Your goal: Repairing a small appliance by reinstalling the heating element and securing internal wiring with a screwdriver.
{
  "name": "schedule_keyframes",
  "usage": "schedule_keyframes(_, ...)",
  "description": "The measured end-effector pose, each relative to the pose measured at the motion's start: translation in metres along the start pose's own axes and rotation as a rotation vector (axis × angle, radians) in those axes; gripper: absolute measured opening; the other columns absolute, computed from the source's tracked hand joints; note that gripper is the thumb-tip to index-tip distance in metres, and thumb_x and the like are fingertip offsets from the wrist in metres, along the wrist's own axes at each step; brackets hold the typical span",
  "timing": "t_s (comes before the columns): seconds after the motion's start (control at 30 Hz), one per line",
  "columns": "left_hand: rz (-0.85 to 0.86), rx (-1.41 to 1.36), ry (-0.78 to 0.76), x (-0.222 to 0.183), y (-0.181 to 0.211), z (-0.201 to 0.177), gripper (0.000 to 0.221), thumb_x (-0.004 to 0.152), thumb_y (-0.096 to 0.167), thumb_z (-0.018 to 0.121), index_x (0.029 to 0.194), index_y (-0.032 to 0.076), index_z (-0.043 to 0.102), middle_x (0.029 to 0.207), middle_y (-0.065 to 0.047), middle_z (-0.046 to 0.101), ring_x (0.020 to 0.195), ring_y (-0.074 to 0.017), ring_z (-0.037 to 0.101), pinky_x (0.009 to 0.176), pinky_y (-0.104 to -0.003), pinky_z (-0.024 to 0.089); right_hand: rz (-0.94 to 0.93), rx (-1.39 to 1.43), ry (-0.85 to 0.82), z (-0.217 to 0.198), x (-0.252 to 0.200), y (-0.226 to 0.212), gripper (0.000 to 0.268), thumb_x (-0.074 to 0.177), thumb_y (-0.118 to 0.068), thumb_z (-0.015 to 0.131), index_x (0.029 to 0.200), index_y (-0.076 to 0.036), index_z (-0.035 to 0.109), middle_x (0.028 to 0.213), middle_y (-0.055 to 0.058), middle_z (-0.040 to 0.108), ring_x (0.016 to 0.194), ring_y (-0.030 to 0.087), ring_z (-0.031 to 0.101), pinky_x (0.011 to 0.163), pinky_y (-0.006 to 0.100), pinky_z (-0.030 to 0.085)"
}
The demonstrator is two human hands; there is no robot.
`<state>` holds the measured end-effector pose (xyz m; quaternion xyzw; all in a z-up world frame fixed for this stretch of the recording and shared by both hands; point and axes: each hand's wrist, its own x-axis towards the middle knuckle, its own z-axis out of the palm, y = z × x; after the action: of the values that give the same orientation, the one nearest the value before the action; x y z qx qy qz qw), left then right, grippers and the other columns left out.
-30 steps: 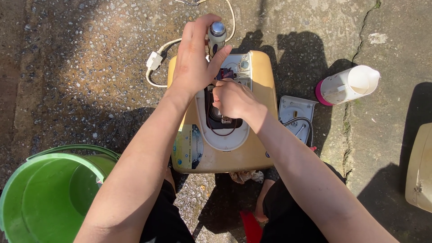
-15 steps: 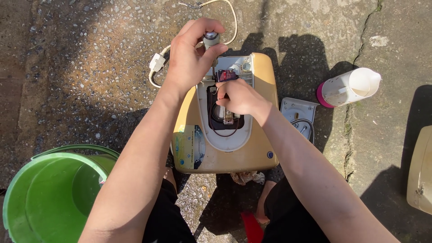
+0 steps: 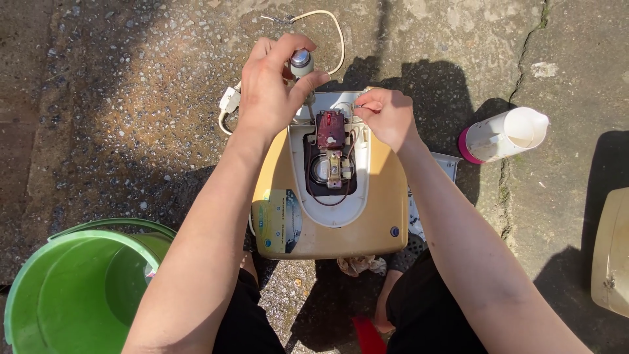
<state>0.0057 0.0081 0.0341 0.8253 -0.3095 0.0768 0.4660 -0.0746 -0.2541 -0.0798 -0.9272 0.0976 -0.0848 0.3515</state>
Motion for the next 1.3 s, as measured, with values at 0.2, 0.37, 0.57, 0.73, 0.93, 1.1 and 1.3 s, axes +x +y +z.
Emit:
schedule_keyframes(0.2,0.205,-0.094,-0.12,-0.001,0.01,-0.007,0.042,0.093,-0.001,0.06,0.133,0.012,0.059,0.119,-0.013,0.068,0.068,-0.0218,0.056,0.084,-0.038,0.049,-0.093,-0.031,0.012,0.01,0.003,0.023,0.015,0.082,-0.023,0.093,0.088,-0.014,0.081,0.086,0.001,0.079,0.077,0.01,0.075,0.075,0.023,0.061)
schedule_keyframes(0.37,0.14,-0.038,-0.039,0.004,-0.001,0.001,0.035,0.099,0.008,0.062,0.132,0.015,0.063,0.122,-0.014,0.068,0.106,-0.0303,0.064,0.093,-0.041,0.05,-0.064,-0.058,-0.014,0.015,0.007,0.023,0.015,0.075,-0.024,0.095,0.083,-0.018,0.084,0.08,-0.002,0.079,0.07,0.005,0.074,0.071,0.018,0.057)
schedule_keyframes(0.57,0.057,0.046,-0.02,0.009,-0.012,0.0,0.041,0.096,0.008,0.069,0.136,0.016,0.062,0.116,-0.017,0.07,0.103,-0.0366,0.067,0.091,-0.044,0.05,-0.024,-0.095,-0.103,0.022,0.013,0.016,0.011,0.082,-0.009,0.082,0.092,-0.014,0.084,0.089,0.004,0.08,0.08,0.013,0.077,0.082,0.025,0.062)
schedule_keyframes(0.73,0.106,0.046,-0.078,0.003,-0.009,-0.01,0.04,0.096,0.006,0.069,0.134,0.014,0.06,0.119,-0.017,0.071,0.098,-0.0355,0.068,0.085,-0.044,0.052,-0.051,-0.165,-0.088,0.03,0.013,0.014,0.012,0.08,-0.003,0.079,0.089,-0.01,0.084,0.088,0.004,0.08,0.082,0.013,0.076,0.076,0.027,0.061)
schedule_keyframes(0.93,0.067,0.05,-0.074,0.0,-0.01,-0.012,0.039,0.097,0.007,0.069,0.134,0.016,0.061,0.116,-0.016,0.07,0.098,-0.0364,0.069,0.083,-0.045,0.052,-0.087,-0.081,0.105,0.036,0.013,0.008,0.005,0.08,-0.004,0.086,0.083,-0.007,0.084,0.082,0.009,0.079,0.073,0.014,0.076,0.067,0.025,0.065)
schedule_keyframes(1.1,0.044,0.034,-0.093,-0.004,-0.011,-0.017,0.034,0.097,0.008,0.068,0.131,0.013,0.061,0.122,-0.017,0.07,0.098,-0.0377,0.071,0.088,-0.047,0.053,0.278,0.028,0.001,0.007,0.005,-0.05,0.018,0.072,-0.01,0.072,0.084,-0.015,0.085,0.087,0.001,0.08,0.084,0.012,0.075,0.08,0.023,0.06)
schedule_keyframes(1.3,-0.005,0.037,-0.106,-0.004,-0.011,-0.02,0.033,0.097,0.011,0.067,0.13,0.013,0.063,0.117,-0.017,0.07,0.091,-0.0341,0.072,0.088,-0.047,0.054,0.32,0.026,-0.067,-0.004,0.004,-0.065,0.017,0.079,-0.018,0.074,0.092,-0.014,0.084,0.09,0.0,0.08,0.084,0.011,0.073,0.082,0.023,0.058)
